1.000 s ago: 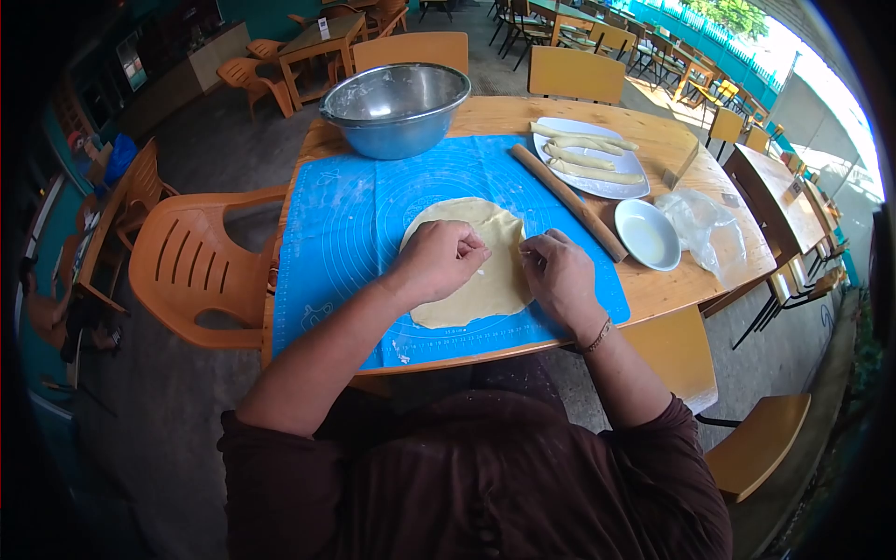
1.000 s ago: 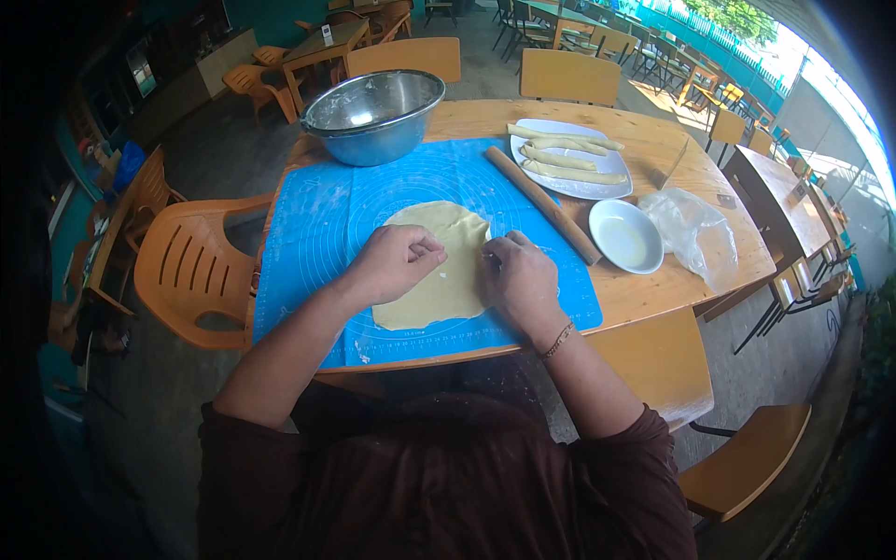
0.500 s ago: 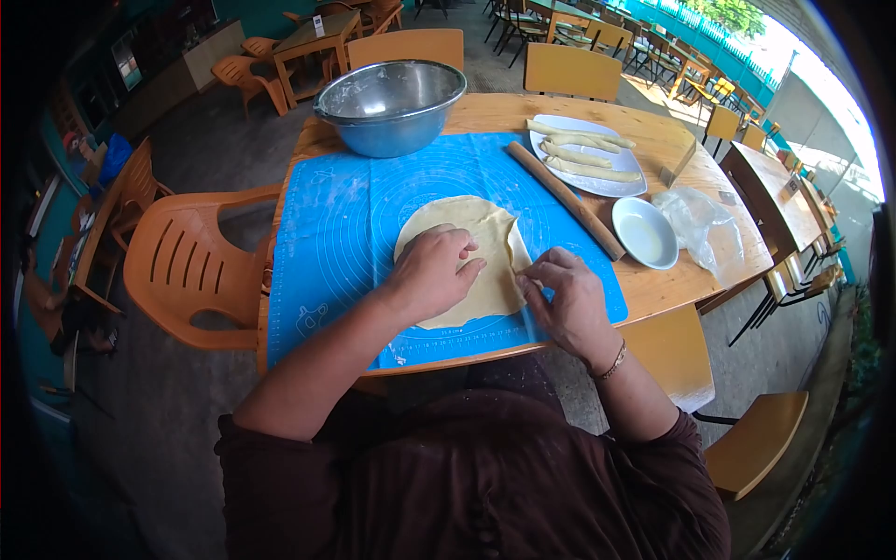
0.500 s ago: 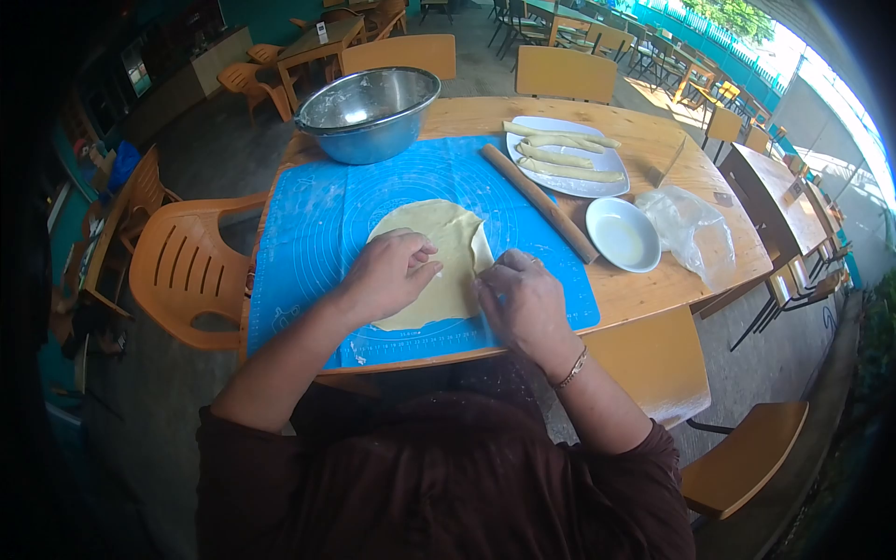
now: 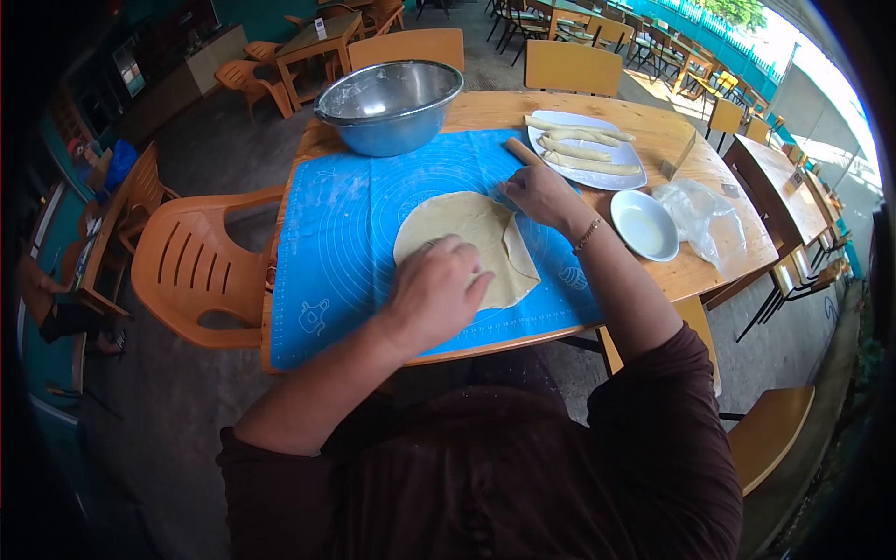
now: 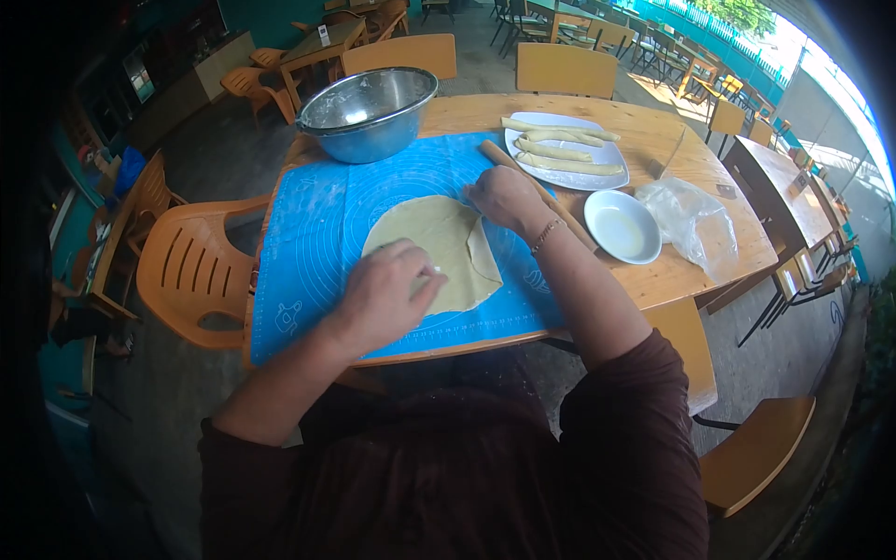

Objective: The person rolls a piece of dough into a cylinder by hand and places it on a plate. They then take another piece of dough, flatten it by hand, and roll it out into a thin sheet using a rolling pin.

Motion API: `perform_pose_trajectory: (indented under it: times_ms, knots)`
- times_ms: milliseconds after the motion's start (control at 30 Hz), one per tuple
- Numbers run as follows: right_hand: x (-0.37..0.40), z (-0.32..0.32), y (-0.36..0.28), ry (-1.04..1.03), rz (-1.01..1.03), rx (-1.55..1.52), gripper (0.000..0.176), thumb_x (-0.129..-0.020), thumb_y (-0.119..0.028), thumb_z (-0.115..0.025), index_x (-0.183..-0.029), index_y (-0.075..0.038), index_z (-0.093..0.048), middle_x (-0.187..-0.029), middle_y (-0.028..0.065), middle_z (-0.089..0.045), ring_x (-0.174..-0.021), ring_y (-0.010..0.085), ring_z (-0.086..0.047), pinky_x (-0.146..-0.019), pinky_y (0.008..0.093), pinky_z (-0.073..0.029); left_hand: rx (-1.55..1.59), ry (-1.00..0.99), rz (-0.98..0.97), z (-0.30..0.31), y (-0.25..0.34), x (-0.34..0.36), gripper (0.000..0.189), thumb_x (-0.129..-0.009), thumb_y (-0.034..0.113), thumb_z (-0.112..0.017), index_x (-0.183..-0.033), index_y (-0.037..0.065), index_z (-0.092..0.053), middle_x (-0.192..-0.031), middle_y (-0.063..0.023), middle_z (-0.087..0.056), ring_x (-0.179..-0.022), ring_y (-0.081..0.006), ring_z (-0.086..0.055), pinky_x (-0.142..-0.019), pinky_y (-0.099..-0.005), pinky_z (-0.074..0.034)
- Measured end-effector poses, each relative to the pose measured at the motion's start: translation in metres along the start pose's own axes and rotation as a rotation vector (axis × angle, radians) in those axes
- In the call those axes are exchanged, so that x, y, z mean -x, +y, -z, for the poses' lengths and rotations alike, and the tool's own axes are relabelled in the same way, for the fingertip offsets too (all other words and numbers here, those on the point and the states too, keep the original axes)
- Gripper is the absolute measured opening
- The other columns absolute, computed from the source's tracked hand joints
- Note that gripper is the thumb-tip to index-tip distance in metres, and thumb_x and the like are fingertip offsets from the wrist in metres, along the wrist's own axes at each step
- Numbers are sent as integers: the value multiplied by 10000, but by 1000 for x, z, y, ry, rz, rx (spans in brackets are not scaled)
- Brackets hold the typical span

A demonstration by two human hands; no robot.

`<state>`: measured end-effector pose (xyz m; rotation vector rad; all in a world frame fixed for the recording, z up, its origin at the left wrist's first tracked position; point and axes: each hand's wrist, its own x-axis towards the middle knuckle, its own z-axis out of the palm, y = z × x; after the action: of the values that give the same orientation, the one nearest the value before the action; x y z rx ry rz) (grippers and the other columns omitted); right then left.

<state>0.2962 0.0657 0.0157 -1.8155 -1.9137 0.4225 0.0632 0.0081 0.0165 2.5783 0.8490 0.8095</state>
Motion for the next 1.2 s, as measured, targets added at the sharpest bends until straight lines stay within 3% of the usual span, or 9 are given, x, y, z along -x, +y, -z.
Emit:
perform_pose_trajectory:
  times_ms: [67,267,433,567,667,767,833,967,1200]
  knots:
    - [-14,-5,-2,-89,-70,237,377,-860,-335,-625,-935,25,-707,-957,237,-682,-941,381,-646,-862,434,-497,-4,-16,-27,-21,13,3,191,-820,169,-698,-850,4,-606,-924,-169,-609,-868,-366,-600,-757,-448,-477]
    - [-36,-24,-7,-121,-122,229,406,-743,-339,-718,-961,3,-719,-1007,216,-689,-1007,354,-651,-887,418,-507,-81,-26,64,-55,36,-32,326,-805,248,-726,-929,-23,-595,-992,-211,-615,-922,-369,-616,-803,-463,-481]
    - [-36,-19,-10,-124,-91,136,370,-736,-292,-716,-981,-15,-717,-1001,210,-690,-974,335,-655,-866,401,-512,-167,-113,228,-80,39,-50,411,-803,291,-725,-986,-48,-581,-1012,-235,-634,-940,-368,-638,-850,-458,-486]
    - [-36,-27,3,-83,55,-87,254,-769,-200,-671,-967,-49,-720,-954,182,-688,-859,296,-647,-817,376,-512,-173,-127,264,-82,32,-55,279,-782,196,-694,-918,-40,-632,-909,-220,-675,-899,-367,-660,-846,-455,-496]
    - [-33,-18,3,-126,225,-209,187,-784,-102,-620,-931,-67,-731,-934,176,-675,-837,279,-627,-799,369,-502,-182,-109,261,-71,34,-52,197,-759,153,-670,-831,-29,-657,-851,-219,-682,-852,-369,-669,-806,-448,-513]
    - [-19,9,-16,-244,155,-282,166,-826,-68,-572,-909,-30,-710,-856,88,-650,-726,156,-574,-690,283,-483,-128,-108,268,-53,30,-50,166,-744,142,-664,-774,-22,-669,-825,-223,-682,-802,-364,-676,-750,-433,-528]
    - [-15,24,-15,-298,111,-371,192,-816,-62,-569,-932,-21,-716,-850,82,-649,-725,147,-572,-683,271,-481,-101,-139,268,-32,26,-46,169,-740,144,-672,-769,-23,-673,-813,-223,-681,-775,-357,-679,-723,-422,-534]
    - [-3,39,-21,-333,135,-487,281,-725,-33,-601,-968,2,-739,-752,96,-653,-616,139,-579,-581,272,-475,302,-219,405,26,18,-34,180,-755,109,-706,-834,-51,-681,-763,-123,-683,-698,-172,-670,-639,-302,-534]
    - [28,75,-64,-194,421,-233,312,-697,13,-660,-1000,-6,-734,-822,100,-693,-722,181,-642,-701,288,-523,513,-229,390,120,0,-22,105,-784,61,-704,-846,-21,-678,-751,-41,-654,-679,-88,-620,-627,-226,-511]
